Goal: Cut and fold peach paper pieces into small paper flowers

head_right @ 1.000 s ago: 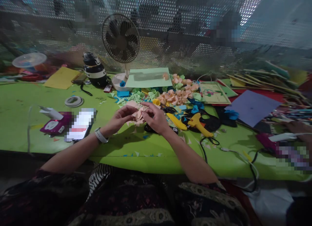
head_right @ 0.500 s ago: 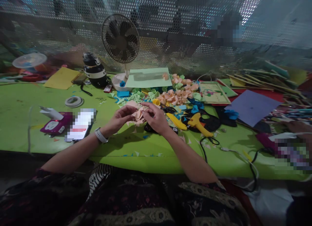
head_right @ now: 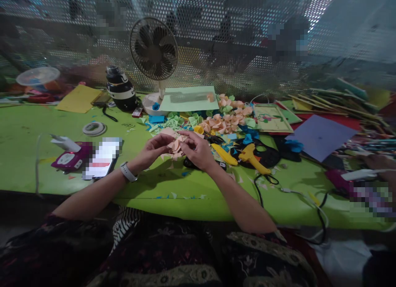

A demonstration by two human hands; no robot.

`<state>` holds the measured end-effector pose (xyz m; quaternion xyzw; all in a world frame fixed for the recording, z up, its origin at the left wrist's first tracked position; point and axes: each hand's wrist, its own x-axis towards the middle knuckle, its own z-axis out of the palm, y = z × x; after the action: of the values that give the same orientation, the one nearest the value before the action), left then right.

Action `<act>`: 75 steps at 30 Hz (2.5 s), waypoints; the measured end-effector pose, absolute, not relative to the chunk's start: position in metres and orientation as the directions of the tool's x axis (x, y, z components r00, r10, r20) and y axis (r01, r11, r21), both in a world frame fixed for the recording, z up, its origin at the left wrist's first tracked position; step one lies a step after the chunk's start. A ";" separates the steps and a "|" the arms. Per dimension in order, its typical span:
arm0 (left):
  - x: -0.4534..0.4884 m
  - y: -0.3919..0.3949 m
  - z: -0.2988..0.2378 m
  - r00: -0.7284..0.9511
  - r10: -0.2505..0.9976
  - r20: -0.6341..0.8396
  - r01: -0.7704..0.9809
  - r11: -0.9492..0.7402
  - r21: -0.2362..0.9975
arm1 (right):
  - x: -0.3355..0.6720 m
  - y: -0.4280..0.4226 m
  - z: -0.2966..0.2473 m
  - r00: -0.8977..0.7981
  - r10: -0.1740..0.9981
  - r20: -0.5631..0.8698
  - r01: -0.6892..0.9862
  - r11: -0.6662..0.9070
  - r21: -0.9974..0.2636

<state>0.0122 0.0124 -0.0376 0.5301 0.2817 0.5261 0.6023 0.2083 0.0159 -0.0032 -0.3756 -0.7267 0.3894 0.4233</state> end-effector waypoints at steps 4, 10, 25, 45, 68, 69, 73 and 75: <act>0.013 0.012 -0.038 0.280 0.936 0.212 -0.342 -0.110 0.933 | 0.208 0.015 -0.001 -0.356 0.881 0.313 0.201 0.399 -0.895; 0.012 0.013 -0.038 0.287 0.934 0.214 -0.332 -0.113 0.936 | 0.208 0.015 -0.001 -0.360 0.877 0.317 0.221 0.411 -0.884; 0.013 0.013 -0.039 0.282 0.934 0.221 -0.351 -0.114 0.929 | 0.208 0.015 0.000 -0.370 0.865 0.340 0.235 0.441 -0.866; 0.014 0.010 -0.040 0.290 0.943 0.165 -0.281 -0.081 0.956 | 0.207 0.015 -0.014 -0.475 0.650 0.594 0.678 0.700 -0.224; 0.012 0.013 -0.040 0.271 0.927 0.258 -0.340 -0.158 0.927 | 0.206 0.019 -0.016 -0.384 0.732 0.562 0.484 0.678 -0.552; 0.011 0.013 -0.040 0.269 0.924 0.273 -0.347 -0.172 0.922 | 0.206 0.019 -0.015 -0.362 0.729 0.581 0.456 0.682 -0.571; 0.011 0.014 -0.038 0.255 0.916 0.310 -0.326 -0.221 0.919 | 0.204 0.020 -0.018 -0.313 0.710 0.631 0.373 0.703 -0.606; 0.011 0.013 -0.037 0.235 0.915 0.327 -0.293 -0.254 0.922 | 0.204 0.020 -0.020 -0.291 0.718 0.633 0.371 0.694 -0.617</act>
<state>0.0106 0.0130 -0.0367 0.5658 0.2748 0.5541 0.5453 0.2036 0.0203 -0.0198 -0.3475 -0.7832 0.1794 0.4834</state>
